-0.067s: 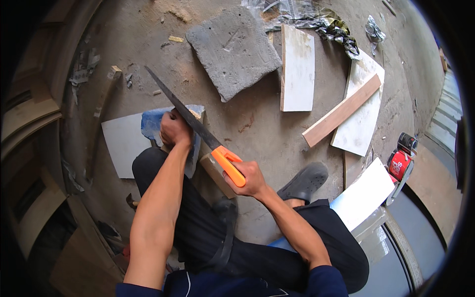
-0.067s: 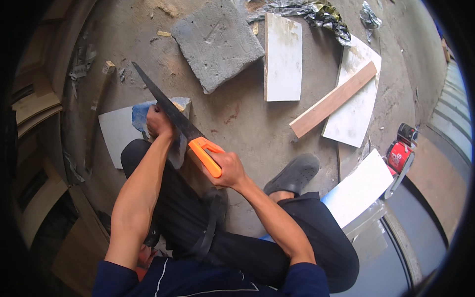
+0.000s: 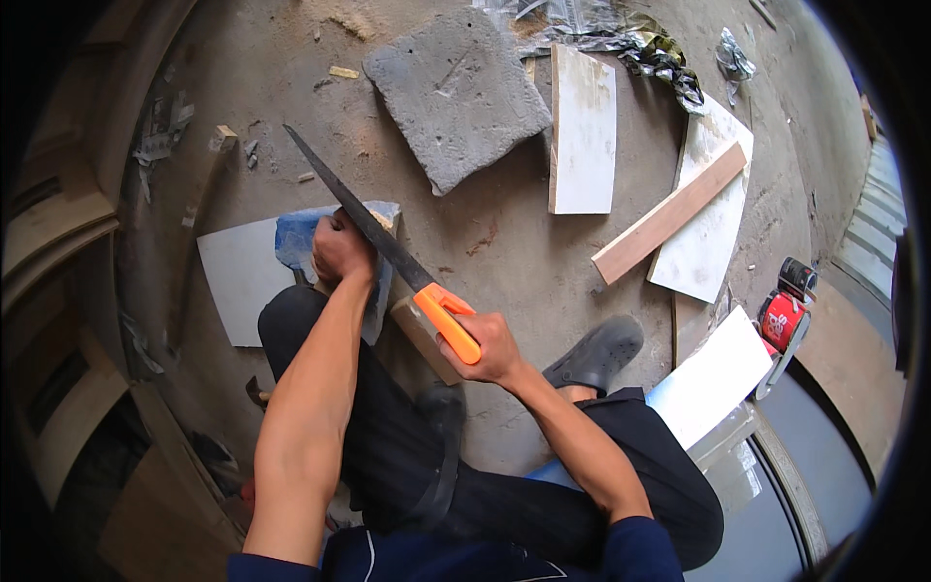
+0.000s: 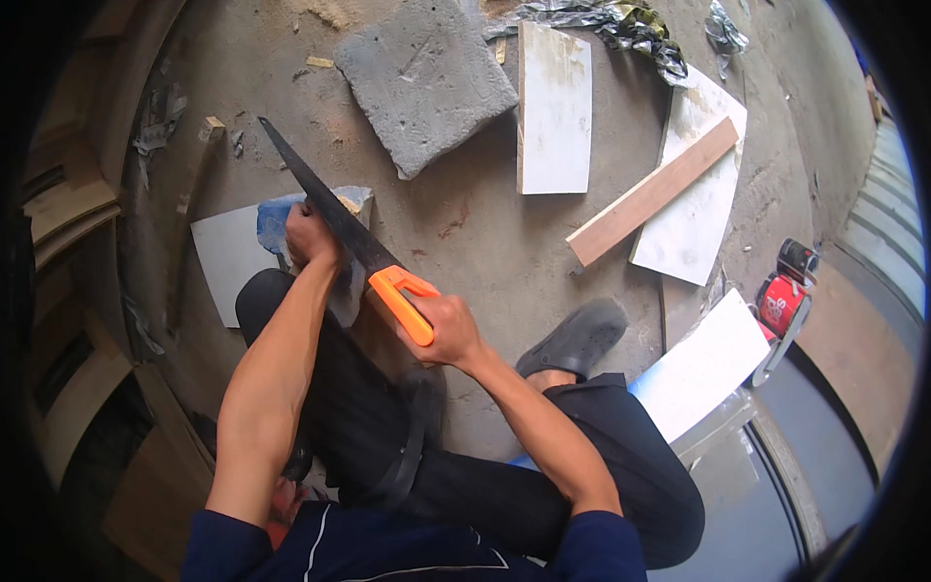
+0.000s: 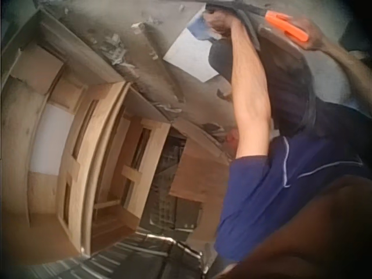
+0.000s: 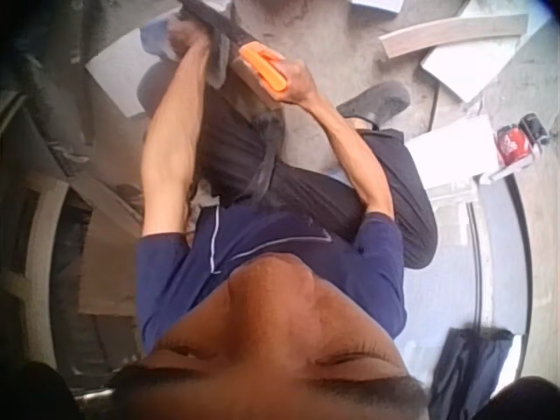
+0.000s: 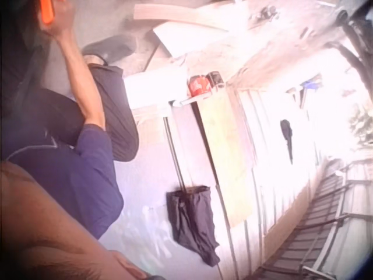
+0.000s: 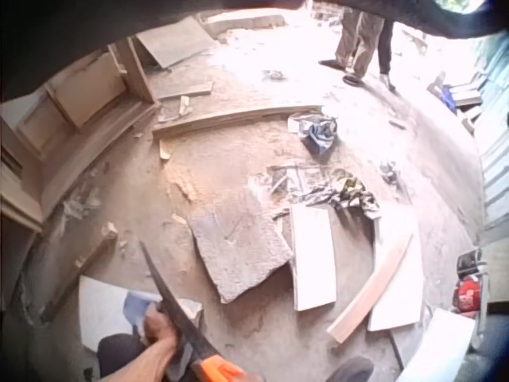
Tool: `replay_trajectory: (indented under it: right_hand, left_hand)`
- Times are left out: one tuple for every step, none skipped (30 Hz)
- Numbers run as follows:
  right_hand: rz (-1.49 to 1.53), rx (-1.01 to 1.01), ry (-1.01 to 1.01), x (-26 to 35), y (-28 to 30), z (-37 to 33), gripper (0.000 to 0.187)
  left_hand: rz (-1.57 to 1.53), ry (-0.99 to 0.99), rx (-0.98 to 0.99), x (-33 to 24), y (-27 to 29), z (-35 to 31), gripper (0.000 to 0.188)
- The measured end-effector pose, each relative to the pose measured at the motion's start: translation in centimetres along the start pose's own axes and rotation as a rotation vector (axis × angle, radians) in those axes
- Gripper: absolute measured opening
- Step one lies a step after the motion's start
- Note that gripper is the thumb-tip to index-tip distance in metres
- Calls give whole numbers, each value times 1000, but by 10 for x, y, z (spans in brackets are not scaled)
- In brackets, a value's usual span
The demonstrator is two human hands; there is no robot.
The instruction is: The person sits on the floor and assembles a small wooden frame by cutting a wooden piece with a hand saw and then hammering nails into a white board to attach the pieces. The person uses a hammer and a hand saw to complete the assembly.
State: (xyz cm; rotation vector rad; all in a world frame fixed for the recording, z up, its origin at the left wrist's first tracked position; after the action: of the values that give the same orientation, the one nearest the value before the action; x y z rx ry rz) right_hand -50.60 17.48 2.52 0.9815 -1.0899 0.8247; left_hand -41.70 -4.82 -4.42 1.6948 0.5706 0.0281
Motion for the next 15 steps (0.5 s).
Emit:
replay_trajectory:
  right_hand:
    - [-3,22,5,1,4,0,9]
    - [5,23,-2,2,9,-7,8]
    - [13,26,-8,4,16,-19,8]
    - [22,29,-14,8,24,-23,8]
    - [18,59,-19,11,29,-26,7]
    - [11,71,-23,13,30,-26,7]
    - [5,80,-23,15,31,-24,7]
    - [0,90,-23,16,32,-22,8]
    - [-8,93,-28,17,33,-20,8]
    - [-16,96,-33,18,33,-18,8]
    - [-23,97,-39,18,32,-16,8]
    - [-19,96,-40,20,32,-14,8]
    - [-15,93,-48,22,29,-15,8]
    - [-11,89,-56,24,27,-17,9]
    - [-8,113,-72,24,27,-31,9]
  left_hand:
    - [-16,2,3,-2,0,1,41]
    - [-10,6,-8,-3,-1,0,41]
    - [-5,11,-19,-4,-1,-2,42]
    - [0,16,-33,-5,-1,-3,42]
    - [-3,-7,-46,-4,-1,-4,42]
    - [-5,-31,-59,-4,-1,-4,42]
    - [-9,-56,-77,-3,-1,-4,42]
    - [-23,-74,-92,-2,-2,-3,42]
    - [-36,-92,-108,-2,-3,-3,42]
    - [-49,-112,-122,-2,-3,-3,42]
    - [-47,-92,-118,-2,-3,-2,41]
    - [-44,-73,-115,-2,-2,-1,41]
    - [-37,-57,-106,-2,-1,-2,41]
    - [-34,-27,-110,-2,-1,-4,40]
    - [-30,2,-114,-4,-1,-5,40]
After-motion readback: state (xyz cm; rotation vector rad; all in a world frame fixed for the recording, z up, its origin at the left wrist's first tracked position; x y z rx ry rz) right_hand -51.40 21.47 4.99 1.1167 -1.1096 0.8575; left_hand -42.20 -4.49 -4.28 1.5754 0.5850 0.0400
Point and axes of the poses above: each hand's wrist, its own z-axis towards the middle knuckle, its own y-axis out of the back of the hand, x = y × z, the point moved 1 cm from there along z, towards the middle knuckle, and after that the axes turned 13 degrees about y, right-handed, at the moved point
